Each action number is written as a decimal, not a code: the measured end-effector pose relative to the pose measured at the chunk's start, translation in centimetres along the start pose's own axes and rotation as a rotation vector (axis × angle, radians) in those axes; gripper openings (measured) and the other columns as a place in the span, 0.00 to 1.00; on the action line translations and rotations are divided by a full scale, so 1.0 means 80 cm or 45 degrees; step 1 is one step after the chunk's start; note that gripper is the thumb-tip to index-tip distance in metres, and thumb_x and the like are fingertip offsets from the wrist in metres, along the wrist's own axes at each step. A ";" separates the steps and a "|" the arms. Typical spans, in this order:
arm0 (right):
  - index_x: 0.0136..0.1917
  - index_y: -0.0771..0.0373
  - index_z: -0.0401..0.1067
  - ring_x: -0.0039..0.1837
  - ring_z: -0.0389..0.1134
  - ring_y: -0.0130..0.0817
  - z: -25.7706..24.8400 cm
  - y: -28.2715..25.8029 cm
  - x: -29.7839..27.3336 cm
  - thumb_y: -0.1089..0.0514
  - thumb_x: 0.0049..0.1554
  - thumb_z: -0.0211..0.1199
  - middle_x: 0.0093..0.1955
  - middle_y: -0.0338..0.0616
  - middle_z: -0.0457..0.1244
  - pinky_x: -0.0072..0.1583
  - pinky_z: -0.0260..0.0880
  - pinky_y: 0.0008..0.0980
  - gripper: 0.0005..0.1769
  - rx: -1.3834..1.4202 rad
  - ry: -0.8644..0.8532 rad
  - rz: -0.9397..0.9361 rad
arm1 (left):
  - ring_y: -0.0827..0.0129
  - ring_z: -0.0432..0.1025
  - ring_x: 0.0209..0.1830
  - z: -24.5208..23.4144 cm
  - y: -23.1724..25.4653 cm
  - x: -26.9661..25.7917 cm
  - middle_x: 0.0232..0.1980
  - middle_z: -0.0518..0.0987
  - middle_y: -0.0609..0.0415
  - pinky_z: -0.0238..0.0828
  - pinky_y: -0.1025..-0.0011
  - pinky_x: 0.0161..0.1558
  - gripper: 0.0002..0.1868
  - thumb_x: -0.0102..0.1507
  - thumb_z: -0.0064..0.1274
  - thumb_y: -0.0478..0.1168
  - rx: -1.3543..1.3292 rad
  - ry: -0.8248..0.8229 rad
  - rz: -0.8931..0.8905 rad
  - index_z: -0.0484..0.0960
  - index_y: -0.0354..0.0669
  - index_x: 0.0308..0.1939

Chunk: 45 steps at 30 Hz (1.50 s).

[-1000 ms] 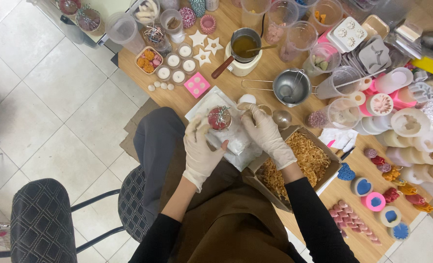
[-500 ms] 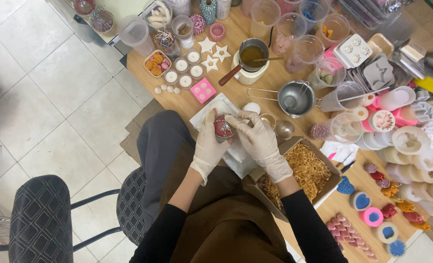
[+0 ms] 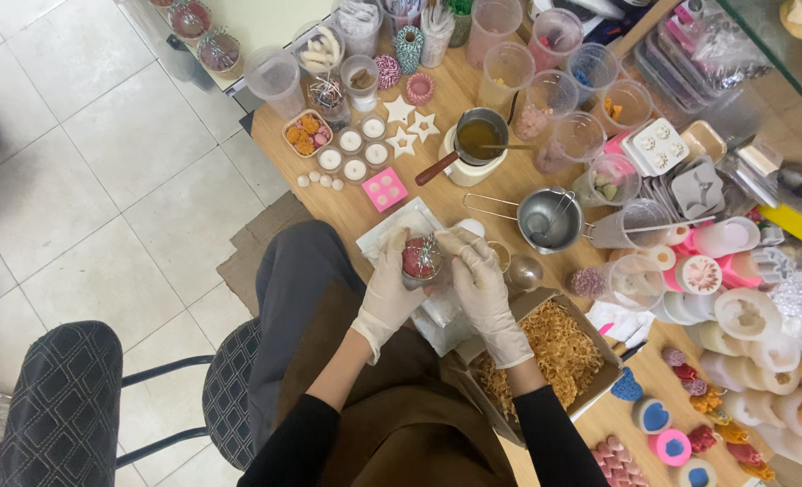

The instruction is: The person assembles a clear plastic sphere ornament containing decorative fillers and places it in a row with others, then uses a thin metal rod to stir melted wax in a pot and pours the wax into a pink silicone mold.

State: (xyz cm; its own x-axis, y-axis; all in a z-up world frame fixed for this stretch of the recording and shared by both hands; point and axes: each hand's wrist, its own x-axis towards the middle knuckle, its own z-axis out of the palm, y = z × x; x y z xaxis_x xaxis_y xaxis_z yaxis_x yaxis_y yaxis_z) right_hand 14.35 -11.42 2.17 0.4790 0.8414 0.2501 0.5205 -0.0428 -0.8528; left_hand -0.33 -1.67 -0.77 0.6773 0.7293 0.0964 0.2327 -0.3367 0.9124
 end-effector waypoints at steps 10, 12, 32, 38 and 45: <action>0.61 0.61 0.75 0.63 0.71 0.34 0.012 0.007 -0.015 0.69 0.60 0.57 0.60 0.45 0.69 0.64 0.70 0.31 0.18 0.170 0.029 0.138 | 0.45 0.65 0.71 -0.010 -0.010 -0.006 0.72 0.64 0.41 0.69 0.61 0.67 0.42 0.52 0.70 0.32 0.059 0.044 0.234 0.68 0.48 0.68; 0.65 0.63 0.70 0.62 0.71 0.29 0.015 0.012 -0.019 0.68 0.59 0.56 0.60 0.44 0.69 0.61 0.70 0.27 0.20 0.259 0.087 0.279 | 0.47 0.68 0.68 -0.008 -0.011 -0.007 0.71 0.67 0.43 0.71 0.62 0.64 0.36 0.53 0.69 0.33 0.068 0.042 0.175 0.71 0.48 0.63; 0.62 0.66 0.70 0.63 0.70 0.36 0.005 -0.005 -0.009 0.70 0.58 0.58 0.60 0.46 0.68 0.66 0.69 0.33 0.17 0.225 -0.044 0.104 | 0.48 0.70 0.66 -0.011 -0.003 -0.008 0.69 0.69 0.47 0.72 0.61 0.59 0.35 0.54 0.68 0.34 0.087 0.036 0.174 0.72 0.51 0.63; 0.63 0.66 0.70 0.62 0.70 0.34 0.003 -0.004 -0.011 0.70 0.59 0.57 0.60 0.46 0.68 0.66 0.69 0.32 0.18 0.220 -0.043 0.091 | 0.48 0.69 0.68 -0.010 -0.001 -0.006 0.71 0.68 0.44 0.72 0.62 0.62 0.40 0.54 0.69 0.35 0.100 0.080 0.236 0.66 0.47 0.67; 0.67 0.66 0.67 0.63 0.68 0.33 0.006 0.022 -0.017 0.70 0.59 0.56 0.61 0.46 0.66 0.67 0.68 0.32 0.22 0.229 0.107 0.111 | 0.45 0.67 0.66 -0.008 -0.001 0.002 0.67 0.71 0.40 0.64 0.59 0.65 0.50 0.47 0.72 0.37 0.131 0.037 0.034 0.62 0.36 0.70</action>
State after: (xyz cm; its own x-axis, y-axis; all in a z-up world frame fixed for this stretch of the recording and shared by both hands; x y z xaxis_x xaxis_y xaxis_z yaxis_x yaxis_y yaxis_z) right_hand 14.27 -12.36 0.09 0.5776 0.7908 0.2026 0.3437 -0.0105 -0.9390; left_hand -0.72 -1.14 -0.54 0.6640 0.7358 0.1330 0.2860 -0.4143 0.8640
